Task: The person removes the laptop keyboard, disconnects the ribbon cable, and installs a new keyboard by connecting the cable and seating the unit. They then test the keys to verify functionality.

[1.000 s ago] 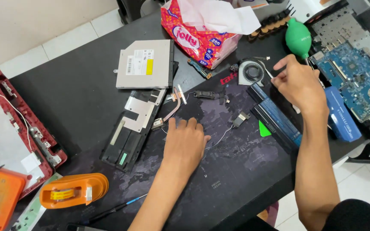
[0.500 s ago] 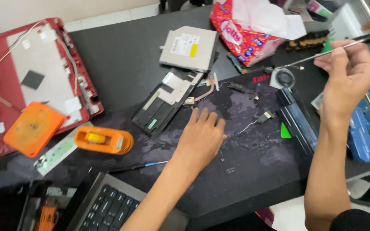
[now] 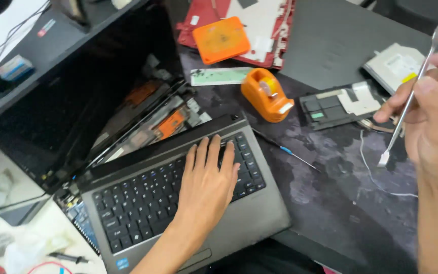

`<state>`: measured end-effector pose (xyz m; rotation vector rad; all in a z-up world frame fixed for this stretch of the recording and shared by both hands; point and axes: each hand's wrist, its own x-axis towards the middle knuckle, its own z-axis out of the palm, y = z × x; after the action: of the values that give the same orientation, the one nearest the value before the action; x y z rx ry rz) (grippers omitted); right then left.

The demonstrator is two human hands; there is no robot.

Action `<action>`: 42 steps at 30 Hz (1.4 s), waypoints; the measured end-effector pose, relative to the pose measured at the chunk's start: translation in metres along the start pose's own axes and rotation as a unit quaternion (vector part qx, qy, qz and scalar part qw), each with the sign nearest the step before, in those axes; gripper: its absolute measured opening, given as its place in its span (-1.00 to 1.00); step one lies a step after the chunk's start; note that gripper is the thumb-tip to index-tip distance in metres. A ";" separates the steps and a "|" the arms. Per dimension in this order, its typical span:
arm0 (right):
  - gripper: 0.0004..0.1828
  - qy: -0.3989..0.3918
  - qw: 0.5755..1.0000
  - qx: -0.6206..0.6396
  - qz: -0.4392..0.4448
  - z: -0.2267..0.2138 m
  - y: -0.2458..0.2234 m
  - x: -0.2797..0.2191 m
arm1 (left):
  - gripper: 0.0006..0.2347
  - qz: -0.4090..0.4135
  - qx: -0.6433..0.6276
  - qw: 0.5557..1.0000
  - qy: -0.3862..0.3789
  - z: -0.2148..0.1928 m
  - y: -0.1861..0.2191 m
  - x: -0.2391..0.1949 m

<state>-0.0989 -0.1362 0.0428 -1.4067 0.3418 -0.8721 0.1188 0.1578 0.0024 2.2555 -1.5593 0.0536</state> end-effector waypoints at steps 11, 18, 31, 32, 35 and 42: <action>-0.80 -0.220 0.972 -0.003 0.082 0.117 0.064 0.035 | -0.54 -0.074 0.029 0.994 0.081 0.011 -0.018 -0.029; -0.80 -0.364 0.901 -0.234 -0.009 0.155 0.078 0.034 | -0.61 -0.072 0.050 0.991 0.103 0.021 -0.025 -0.028; -0.92 -0.323 0.904 -0.277 0.038 0.163 0.093 0.034 | -0.78 -0.071 0.046 0.988 0.127 0.020 -0.028 -0.021; -0.87 -0.307 0.920 -0.211 0.121 0.164 0.095 0.034 | -0.79 -0.069 0.038 0.989 0.129 0.020 -0.027 -0.021; -0.82 -0.293 0.922 -0.149 0.205 0.162 0.099 0.037 | -0.78 -0.078 0.025 0.987 0.140 0.021 -0.027 -0.020; -0.82 -0.299 0.914 -0.144 0.231 0.154 0.110 0.039 | -0.63 -0.148 0.020 0.971 0.186 0.011 -0.033 -0.025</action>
<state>0.0670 -0.0622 -0.0230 -1.6930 0.3161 0.0193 0.1368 0.1864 -0.0243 2.3180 -1.0315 0.4024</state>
